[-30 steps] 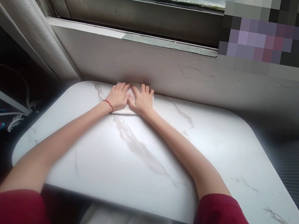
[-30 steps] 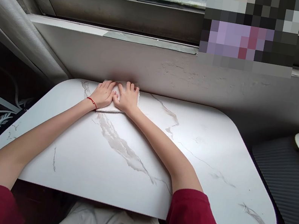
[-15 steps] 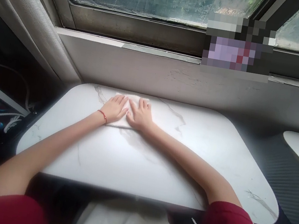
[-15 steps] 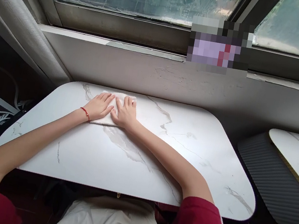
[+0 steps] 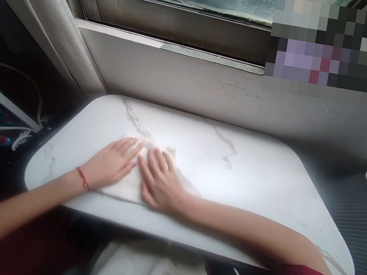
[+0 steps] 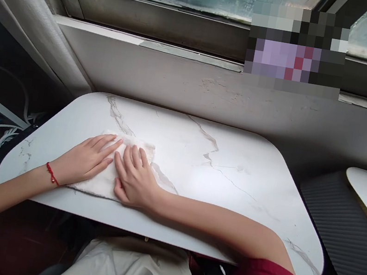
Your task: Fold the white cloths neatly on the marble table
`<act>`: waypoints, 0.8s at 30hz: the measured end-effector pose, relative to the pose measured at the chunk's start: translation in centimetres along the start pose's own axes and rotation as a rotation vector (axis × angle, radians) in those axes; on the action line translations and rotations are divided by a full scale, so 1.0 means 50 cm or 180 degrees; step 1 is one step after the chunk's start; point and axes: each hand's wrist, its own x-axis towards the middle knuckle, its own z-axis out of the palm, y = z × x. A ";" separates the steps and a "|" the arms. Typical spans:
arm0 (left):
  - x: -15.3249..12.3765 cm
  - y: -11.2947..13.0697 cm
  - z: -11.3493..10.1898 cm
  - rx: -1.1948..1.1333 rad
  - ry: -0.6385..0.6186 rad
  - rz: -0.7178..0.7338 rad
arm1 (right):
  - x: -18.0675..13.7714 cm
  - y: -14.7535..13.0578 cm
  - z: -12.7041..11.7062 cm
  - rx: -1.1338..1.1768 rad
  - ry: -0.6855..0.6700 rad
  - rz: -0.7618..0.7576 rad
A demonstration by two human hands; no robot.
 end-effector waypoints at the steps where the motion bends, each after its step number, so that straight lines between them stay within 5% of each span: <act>1: -0.006 -0.003 -0.001 -0.0025 0.0019 -0.0054 | 0.008 0.000 0.003 0.0143 -0.0002 -0.0124; 4: -0.025 -0.009 0.003 -0.0084 0.0191 -0.0254 | 0.031 -0.008 0.015 0.0289 -0.0002 -0.0392; 10: -0.022 -0.043 0.022 0.0094 0.0341 -0.0683 | 0.115 -0.021 0.063 0.0201 0.0180 -0.0188; 19: 0.164 -0.222 0.037 0.0019 0.0275 -0.1385 | 0.366 0.104 0.135 0.0112 0.0245 0.0142; 24: 0.232 -0.297 0.053 -0.0143 0.0467 -0.1393 | 0.446 0.161 0.162 0.0024 0.0312 0.0301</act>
